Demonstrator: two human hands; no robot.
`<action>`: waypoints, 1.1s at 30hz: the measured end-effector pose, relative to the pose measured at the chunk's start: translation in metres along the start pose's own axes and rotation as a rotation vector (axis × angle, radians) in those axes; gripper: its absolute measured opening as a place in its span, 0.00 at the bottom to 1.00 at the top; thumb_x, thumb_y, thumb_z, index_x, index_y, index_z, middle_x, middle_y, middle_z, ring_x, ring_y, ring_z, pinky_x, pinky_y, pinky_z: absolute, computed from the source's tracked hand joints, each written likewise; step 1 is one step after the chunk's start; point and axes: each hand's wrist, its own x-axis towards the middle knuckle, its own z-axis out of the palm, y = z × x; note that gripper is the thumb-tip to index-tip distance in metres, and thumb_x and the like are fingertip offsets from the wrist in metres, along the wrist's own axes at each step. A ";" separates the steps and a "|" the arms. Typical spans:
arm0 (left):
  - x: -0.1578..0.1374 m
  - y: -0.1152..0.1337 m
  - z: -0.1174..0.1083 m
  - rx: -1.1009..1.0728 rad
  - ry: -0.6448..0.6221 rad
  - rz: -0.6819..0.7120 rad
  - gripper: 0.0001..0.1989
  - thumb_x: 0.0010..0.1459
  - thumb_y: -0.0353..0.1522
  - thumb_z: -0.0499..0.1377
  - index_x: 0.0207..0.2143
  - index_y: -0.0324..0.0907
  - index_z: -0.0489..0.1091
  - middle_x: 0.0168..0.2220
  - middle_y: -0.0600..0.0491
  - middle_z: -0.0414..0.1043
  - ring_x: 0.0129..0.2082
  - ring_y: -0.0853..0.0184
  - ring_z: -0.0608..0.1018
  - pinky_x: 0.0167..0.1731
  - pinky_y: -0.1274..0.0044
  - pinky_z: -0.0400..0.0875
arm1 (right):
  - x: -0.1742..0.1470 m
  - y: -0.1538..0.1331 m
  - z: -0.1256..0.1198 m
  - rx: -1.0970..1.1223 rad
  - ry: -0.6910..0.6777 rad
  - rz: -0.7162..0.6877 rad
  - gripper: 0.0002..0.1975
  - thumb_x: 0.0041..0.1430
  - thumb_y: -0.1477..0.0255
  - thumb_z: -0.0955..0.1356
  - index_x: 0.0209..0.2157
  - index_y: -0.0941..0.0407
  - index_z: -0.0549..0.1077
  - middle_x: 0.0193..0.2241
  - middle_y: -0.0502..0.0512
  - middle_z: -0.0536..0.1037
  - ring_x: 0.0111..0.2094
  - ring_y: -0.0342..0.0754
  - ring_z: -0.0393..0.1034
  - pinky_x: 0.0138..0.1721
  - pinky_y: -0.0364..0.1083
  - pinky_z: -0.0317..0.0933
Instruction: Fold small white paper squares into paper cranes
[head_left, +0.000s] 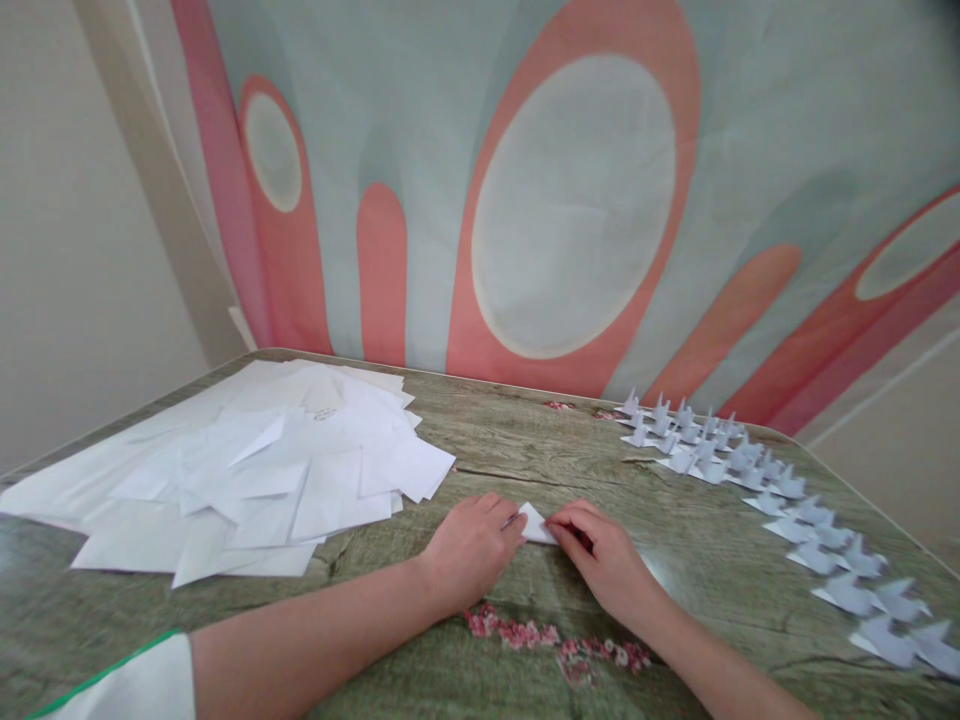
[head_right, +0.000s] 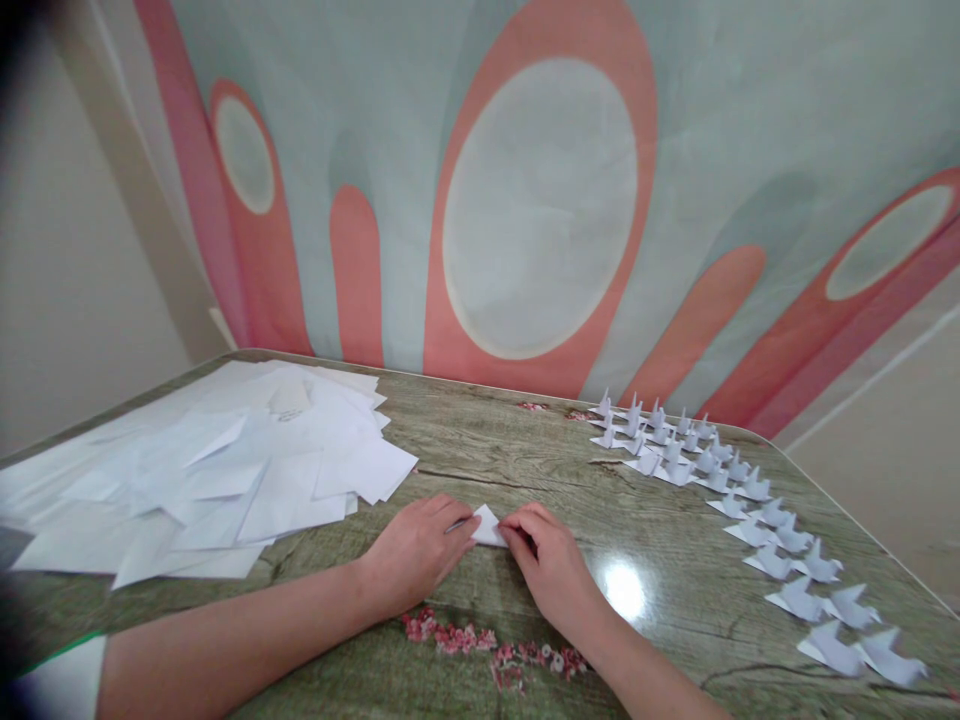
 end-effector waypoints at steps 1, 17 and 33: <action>0.000 0.000 0.000 -0.002 0.001 -0.002 0.09 0.60 0.31 0.52 0.43 0.39 0.66 0.36 0.49 0.70 0.39 0.63 0.71 0.37 0.71 0.68 | 0.000 0.001 0.000 0.001 0.001 -0.002 0.10 0.60 0.69 0.62 0.30 0.55 0.72 0.30 0.54 0.72 0.33 0.48 0.67 0.36 0.46 0.61; 0.000 0.001 -0.001 -0.012 -0.029 -0.026 0.10 0.61 0.31 0.51 0.44 0.39 0.66 0.38 0.49 0.69 0.40 0.61 0.70 0.37 0.69 0.68 | 0.000 0.002 0.001 -0.023 -0.002 0.004 0.10 0.61 0.69 0.61 0.30 0.55 0.72 0.30 0.54 0.71 0.33 0.48 0.66 0.35 0.46 0.60; 0.001 0.001 -0.003 -0.006 -0.059 -0.035 0.10 0.60 0.34 0.52 0.42 0.40 0.67 0.37 0.50 0.68 0.39 0.61 0.69 0.38 0.69 0.68 | -0.003 -0.001 -0.001 -0.071 -0.003 -0.033 0.10 0.62 0.69 0.60 0.33 0.56 0.71 0.32 0.55 0.69 0.33 0.47 0.65 0.35 0.46 0.61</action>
